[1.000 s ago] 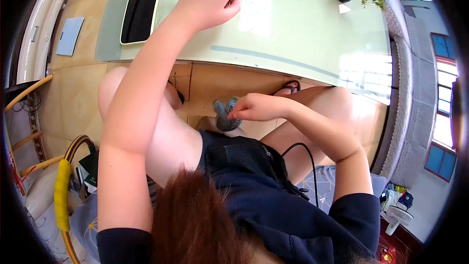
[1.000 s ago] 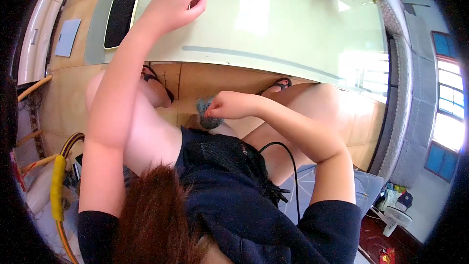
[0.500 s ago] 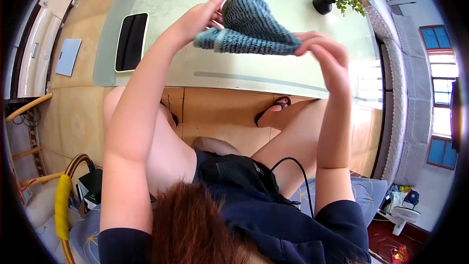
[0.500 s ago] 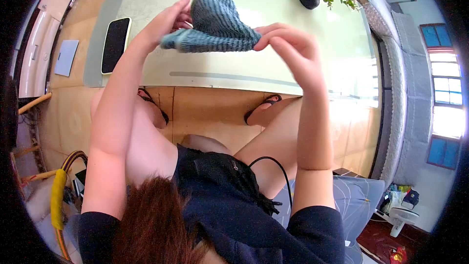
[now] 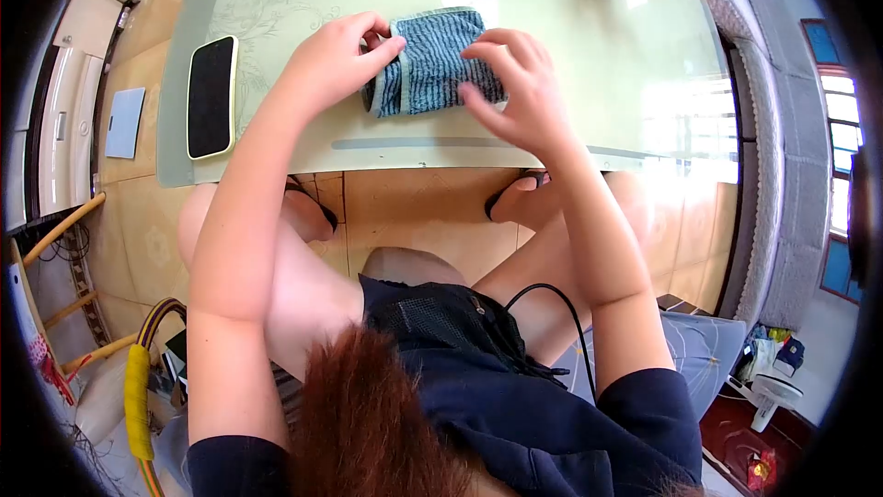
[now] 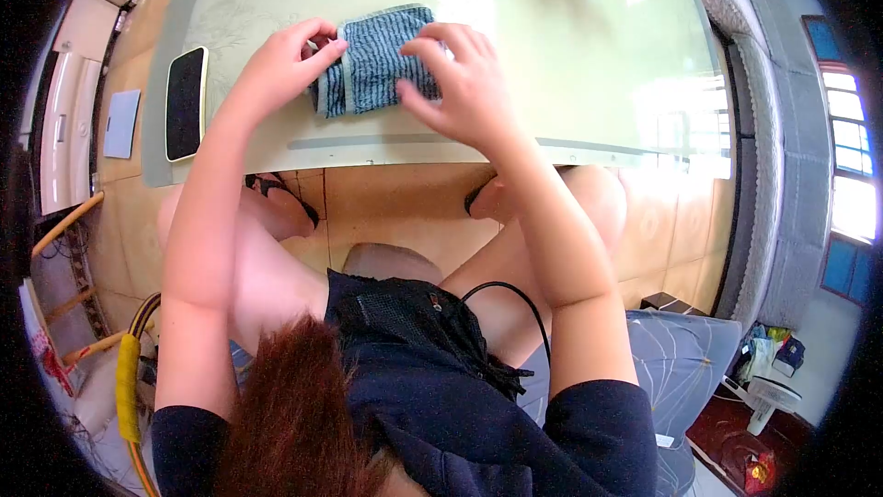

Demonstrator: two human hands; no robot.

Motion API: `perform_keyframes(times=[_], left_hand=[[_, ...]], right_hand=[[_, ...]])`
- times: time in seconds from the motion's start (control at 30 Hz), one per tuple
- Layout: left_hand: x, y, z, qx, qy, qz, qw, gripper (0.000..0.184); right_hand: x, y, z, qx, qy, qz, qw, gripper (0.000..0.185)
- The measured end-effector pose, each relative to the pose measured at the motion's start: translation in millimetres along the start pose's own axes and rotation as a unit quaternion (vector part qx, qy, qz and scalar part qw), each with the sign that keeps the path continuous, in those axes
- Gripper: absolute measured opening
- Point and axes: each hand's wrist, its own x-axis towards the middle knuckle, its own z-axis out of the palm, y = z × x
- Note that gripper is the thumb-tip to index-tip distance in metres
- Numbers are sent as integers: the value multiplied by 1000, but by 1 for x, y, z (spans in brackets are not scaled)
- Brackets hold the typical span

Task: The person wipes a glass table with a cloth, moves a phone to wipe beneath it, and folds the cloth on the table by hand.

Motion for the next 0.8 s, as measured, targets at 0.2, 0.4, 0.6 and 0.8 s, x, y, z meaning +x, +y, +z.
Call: perform_keyframes(times=[0.2, 0.4, 0.6, 0.8], left_hand=[[3, -7, -1, -27, -5, 20, 999, 25], [4, -8, -1, -16, -9, 24, 1000, 20], [-1, 6, -5, -11, 74, 93, 993, 14], [-21, 15, 1, 35, 60, 259, 963, 12]], right_hand=[[-13, -5, 9, -20, -86, -8, 996, 36], [-10, 1, 13, -19, -74, -28, 997, 25], [-11, 0, 14, -10, -57, -23, 998, 20], [-10, 1, 13, -4, -57, -15, 998, 18]])
